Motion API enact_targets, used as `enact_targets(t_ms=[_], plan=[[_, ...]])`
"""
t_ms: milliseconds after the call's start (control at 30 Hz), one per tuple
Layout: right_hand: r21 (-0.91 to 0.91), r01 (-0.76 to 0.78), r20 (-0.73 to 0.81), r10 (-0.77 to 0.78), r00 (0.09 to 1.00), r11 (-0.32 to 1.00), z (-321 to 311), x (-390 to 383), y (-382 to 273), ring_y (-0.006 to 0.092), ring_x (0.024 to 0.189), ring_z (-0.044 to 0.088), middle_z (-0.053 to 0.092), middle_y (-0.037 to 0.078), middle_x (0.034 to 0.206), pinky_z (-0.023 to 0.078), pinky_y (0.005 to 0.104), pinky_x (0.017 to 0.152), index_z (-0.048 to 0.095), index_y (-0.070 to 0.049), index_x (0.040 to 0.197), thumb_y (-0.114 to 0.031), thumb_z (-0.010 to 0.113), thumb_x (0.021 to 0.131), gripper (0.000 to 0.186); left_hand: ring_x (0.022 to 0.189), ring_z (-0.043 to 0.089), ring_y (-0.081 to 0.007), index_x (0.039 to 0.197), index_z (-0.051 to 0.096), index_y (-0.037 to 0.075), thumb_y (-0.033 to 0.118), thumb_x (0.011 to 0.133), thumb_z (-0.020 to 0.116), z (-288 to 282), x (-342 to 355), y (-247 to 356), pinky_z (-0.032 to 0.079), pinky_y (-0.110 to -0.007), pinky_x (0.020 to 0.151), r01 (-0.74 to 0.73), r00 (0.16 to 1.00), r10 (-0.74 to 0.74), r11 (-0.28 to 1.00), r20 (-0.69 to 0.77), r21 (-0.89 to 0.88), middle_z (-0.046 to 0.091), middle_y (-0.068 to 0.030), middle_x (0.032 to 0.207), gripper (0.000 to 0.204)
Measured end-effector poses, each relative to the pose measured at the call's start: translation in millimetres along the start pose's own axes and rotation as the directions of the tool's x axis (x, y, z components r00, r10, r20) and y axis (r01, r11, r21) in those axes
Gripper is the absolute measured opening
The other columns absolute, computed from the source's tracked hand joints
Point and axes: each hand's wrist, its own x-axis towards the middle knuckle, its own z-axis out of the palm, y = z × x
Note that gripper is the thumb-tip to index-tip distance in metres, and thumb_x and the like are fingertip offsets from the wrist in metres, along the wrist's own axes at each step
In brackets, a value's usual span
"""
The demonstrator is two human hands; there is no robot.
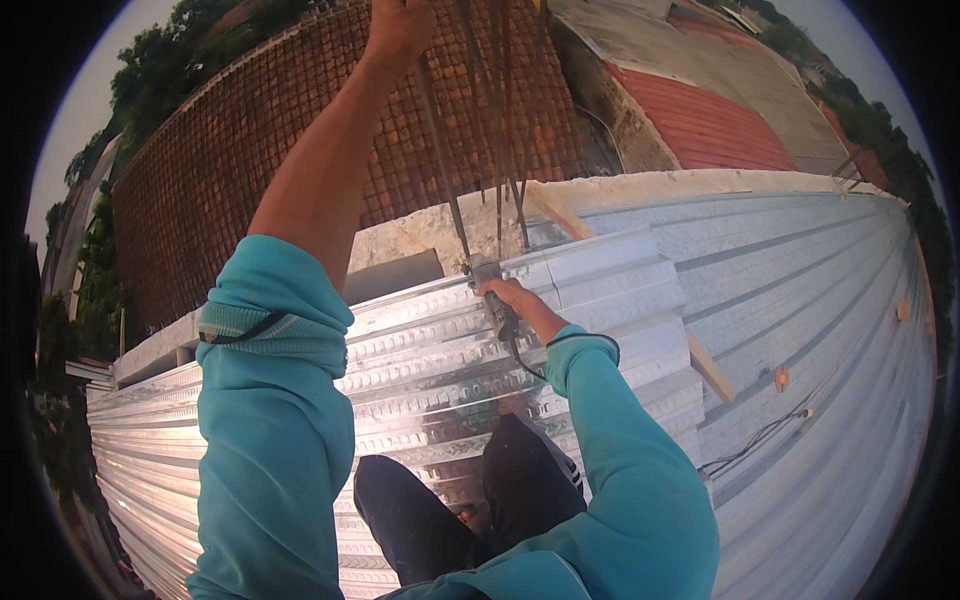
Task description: The person walks on a corrugated metal roof, positions a wooden plank as a guide, and uses an angle grinder to cut a rectangular section out of the metal sheet. After cutting, the person removes the cut piece and adjusts the plank.
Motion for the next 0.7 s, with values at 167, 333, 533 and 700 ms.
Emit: enact_targets(t_ms=[167, 333, 533, 700], plan=[[-0.01, 0.139, 0.042, -0.139, 0.989, 0.99, 15, 32, 15, 0.0148, 0.124, 0.044, 0.046, 0.0, 0.128, 0.032, 0.0311, 0.108, 0.066, -0.025, 0.12, -0.036, 0.041, 0.109, 0.029, 0.071, 0.06, -0.022, 0.099, 0.064, -0.002, 0.023, 0.105, 0.047, -19, -5, -4, 0.048, -0.042, 0.066, -0.001, 1.0, 0.004, 0.996, -0.027, 0.086, 0.062, -0.0109, 0.076, 0.031], [-0.025, 0.31, 0.036, -0.309, 0.95, 0.95, 50, 15, 7, 0.0146, 0.122, 0.046, 0.048, 0.001, 0.126, 0.032, 0.0305, 0.107, 0.066, -0.023, 0.12, -0.036, 0.043, 0.109, 0.029, 0.07, 0.06, -0.0215, 0.1, 0.065, -0.001, 0.024, 0.105, 0.047, -29, -14, -7, 0.048, -0.042, 0.064, 0.082, 0.997, -0.082, 0.994, -0.005, 0.072, 0.063, -0.0103, 0.075, 0.031], [0.024, 0.092, 0.013, -0.092, 0.996, 0.995, 21, 5, -5, 0.0148, 0.118, 0.049, 0.049, 0.001, 0.124, 0.035, 0.0302, 0.105, 0.066, -0.023, 0.122, -0.033, 0.044, 0.108, 0.028, 0.067, 0.059, -0.0201, 0.097, 0.065, 0.0, 0.028, 0.106, 0.048, -12, -5, 2, 0.048, -0.041, 0.063, 0.002, 1.0, -0.002, 1.0, -0.014, 0.024, 0.062, -0.0089, 0.072, 0.034], [0.066, 0.005, -0.106, 0.002, 0.994, 0.998, 61, 19, -15, 0.0189, 0.105, 0.057, 0.057, 0.007, 0.113, 0.046, 0.0348, 0.089, 0.066, -0.013, 0.117, -0.035, 0.061, 0.093, 0.033, 0.065, 0.055, -0.0185, 0.093, 0.064, 0.0, 0.03, 0.106, 0.049, -29, -12, -6, 0.045, -0.04, 0.061, 0.047, 0.999, -0.047, 0.999, -0.002, 0.012, 0.058, -0.0065, 0.069, 0.036]])
